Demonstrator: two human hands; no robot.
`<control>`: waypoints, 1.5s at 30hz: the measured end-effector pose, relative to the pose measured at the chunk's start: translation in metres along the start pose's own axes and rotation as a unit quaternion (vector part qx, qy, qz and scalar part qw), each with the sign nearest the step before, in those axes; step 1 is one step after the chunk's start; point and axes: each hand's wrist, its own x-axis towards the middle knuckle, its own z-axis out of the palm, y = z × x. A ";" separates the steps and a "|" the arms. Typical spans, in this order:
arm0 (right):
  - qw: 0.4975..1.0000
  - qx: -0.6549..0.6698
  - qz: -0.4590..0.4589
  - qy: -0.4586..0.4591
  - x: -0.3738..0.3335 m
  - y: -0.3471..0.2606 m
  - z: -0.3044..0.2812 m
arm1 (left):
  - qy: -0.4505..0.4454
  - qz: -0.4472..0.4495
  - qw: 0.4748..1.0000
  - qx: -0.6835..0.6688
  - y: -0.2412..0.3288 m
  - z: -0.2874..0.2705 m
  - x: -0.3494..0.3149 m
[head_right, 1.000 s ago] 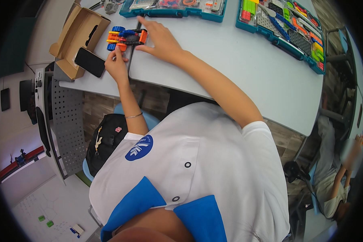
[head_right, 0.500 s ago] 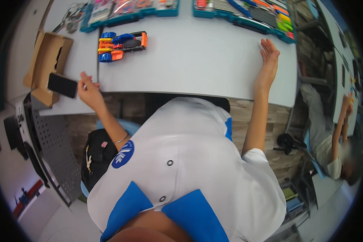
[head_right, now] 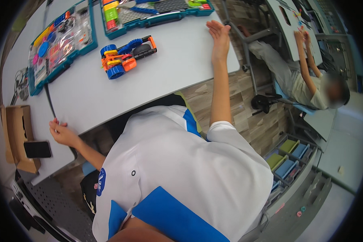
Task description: The person assembles a small toy vehicle using colorful plastic parts from a kit. They repeatedly attach and detach wheels and body pieces, rotating the toy to fit components together on a white table.
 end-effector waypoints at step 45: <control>0.967 -0.238 -0.085 0.000 -0.068 -0.023 0.109 | -0.490 0.122 0.854 -0.129 0.125 0.059 -0.142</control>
